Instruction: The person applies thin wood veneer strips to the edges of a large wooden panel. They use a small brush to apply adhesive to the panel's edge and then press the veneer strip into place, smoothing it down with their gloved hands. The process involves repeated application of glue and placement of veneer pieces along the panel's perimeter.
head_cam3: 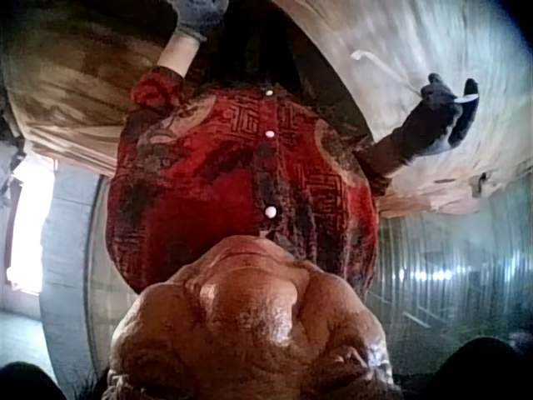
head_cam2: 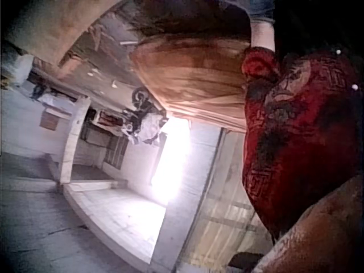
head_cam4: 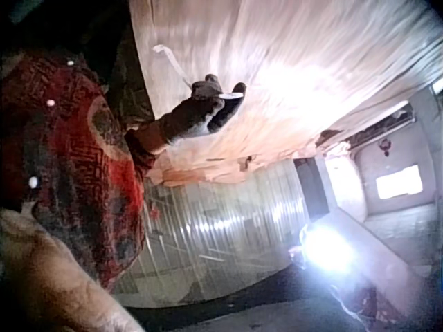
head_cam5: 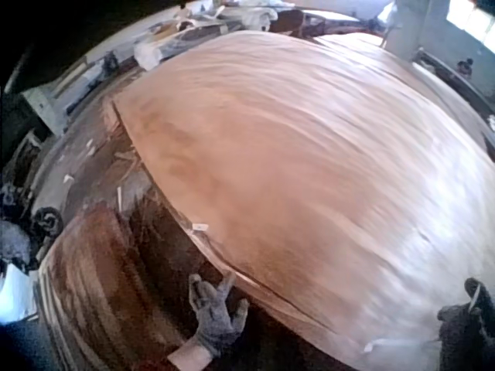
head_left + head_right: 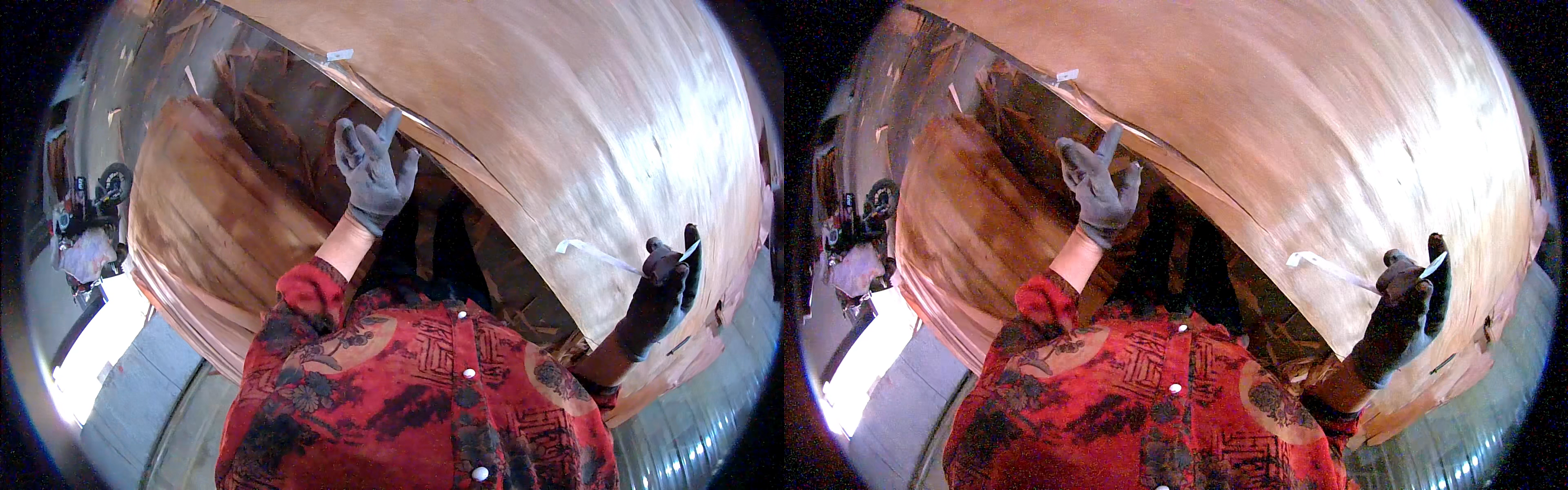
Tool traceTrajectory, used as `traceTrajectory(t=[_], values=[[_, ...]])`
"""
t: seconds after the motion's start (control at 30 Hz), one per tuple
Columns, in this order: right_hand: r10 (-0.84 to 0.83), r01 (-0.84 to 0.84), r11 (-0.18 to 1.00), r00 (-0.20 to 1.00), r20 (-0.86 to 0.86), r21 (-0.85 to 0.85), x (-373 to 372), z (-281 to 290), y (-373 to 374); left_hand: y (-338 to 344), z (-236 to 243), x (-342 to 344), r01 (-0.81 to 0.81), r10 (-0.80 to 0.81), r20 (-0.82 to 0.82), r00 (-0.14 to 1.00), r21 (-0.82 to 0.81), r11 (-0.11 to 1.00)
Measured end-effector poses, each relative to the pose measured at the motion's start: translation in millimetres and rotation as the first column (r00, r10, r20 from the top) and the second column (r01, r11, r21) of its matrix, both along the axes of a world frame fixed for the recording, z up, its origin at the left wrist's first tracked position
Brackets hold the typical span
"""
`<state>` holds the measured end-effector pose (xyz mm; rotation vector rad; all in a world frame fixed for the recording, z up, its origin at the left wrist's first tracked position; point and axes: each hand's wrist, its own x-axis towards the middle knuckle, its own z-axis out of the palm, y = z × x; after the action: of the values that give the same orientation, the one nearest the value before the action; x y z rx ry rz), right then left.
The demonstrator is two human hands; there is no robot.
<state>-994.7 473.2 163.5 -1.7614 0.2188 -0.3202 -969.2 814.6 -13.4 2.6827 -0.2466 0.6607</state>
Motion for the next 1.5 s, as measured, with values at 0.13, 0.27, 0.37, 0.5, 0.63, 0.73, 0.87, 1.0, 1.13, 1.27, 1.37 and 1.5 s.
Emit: traceTrajectory(t=[0.13, 0.27, 0.37, 0.5, 0.63, 0.73, 0.87, 1.0, 1.13, 1.27, 1.37, 1.5], values=[[-0.029, 0.028, 0.999, 1.0, -0.009, -0.028, 5.3, 3.7, 7.6, -1.9, 3.9, 5.9, 0.023, -0.023, 0.001, 1.0, 0.024, 0.999], [-0.01, 0.009, 1.0, 0.998, -0.056, -0.015, 6.1, 8.2, 11.1, -1.5, 6.0, 4.4, 0.031, -0.031, -0.003, 1.0, 0.04, 0.999], [0.04, -0.041, 0.999, 0.998, -0.051, -0.016, 9.3, 7.8, 14.8, -1.3, 7.7, 1.9, 0.022, -0.022, -0.017, 1.0, 0.044, 0.999], [0.069, -0.069, 0.998, 0.997, -0.031, 0.005, 14.5, 4.4, 18.0, -1.8, 0.3, -0.8, 0.045, -0.043, -0.031, 0.999, 0.064, 0.997], [0.036, -0.036, 0.999, 0.999, -0.025, -0.014, 18.4, 2.5, 16.2, -6.5, -8.1, -3.2, 0.061, -0.054, -0.079, 0.995, 0.087, 0.994], [0.063, -0.063, 0.998, 0.998, -0.005, -0.032, 18.6, 3.4, 16.6, -7.2, -8.3, -3.6, 0.065, -0.057, -0.099, 0.993, 0.086, 0.994], [0.034, -0.039, 0.996, 0.998, -0.062, -0.079, 22.9, 4.8, 28.1, -5.7, -13.4, -8.8, 0.065, -0.053, -0.071, 0.996, 0.176, 0.982], [0.094, -0.102, 0.988, 0.993, -0.078, -0.113, 33.1, 3.9, 41.1, -3.6, -17.6, -7.5, 0.106, -0.101, -0.061, 0.993, 0.097, 0.99], [0.362, -0.393, 0.91, 0.908, -0.213, -0.13, 61.1, -9.1, 55.9, 0.5, -16.5, -5.9, 0.133, -0.125, -0.091, 0.988, 0.092, 0.987], [0.634, -0.711, 0.621, 0.703, -0.322, -0.329, 102.4, -36.5, 100.7, 3.8, -11.3, -2.7, 0.139, -0.137, -0.117, 0.984, 0.009, 0.99], [0.709, -0.789, 0.44, 0.598, -0.374, -0.429, 124.6, -64.2, 136.7, 2.6, -4.6, -0.8, 0.102, -0.116, -0.203, 0.972, -0.08, 0.992], [0.718, -0.807, 0.221, 0.515, -0.468, -0.548, 146.2, -87.2, 169.4, 2.8, 0.2, 4.5, 0.086, -0.124, -0.165, 0.978, -0.219, 0.972]])
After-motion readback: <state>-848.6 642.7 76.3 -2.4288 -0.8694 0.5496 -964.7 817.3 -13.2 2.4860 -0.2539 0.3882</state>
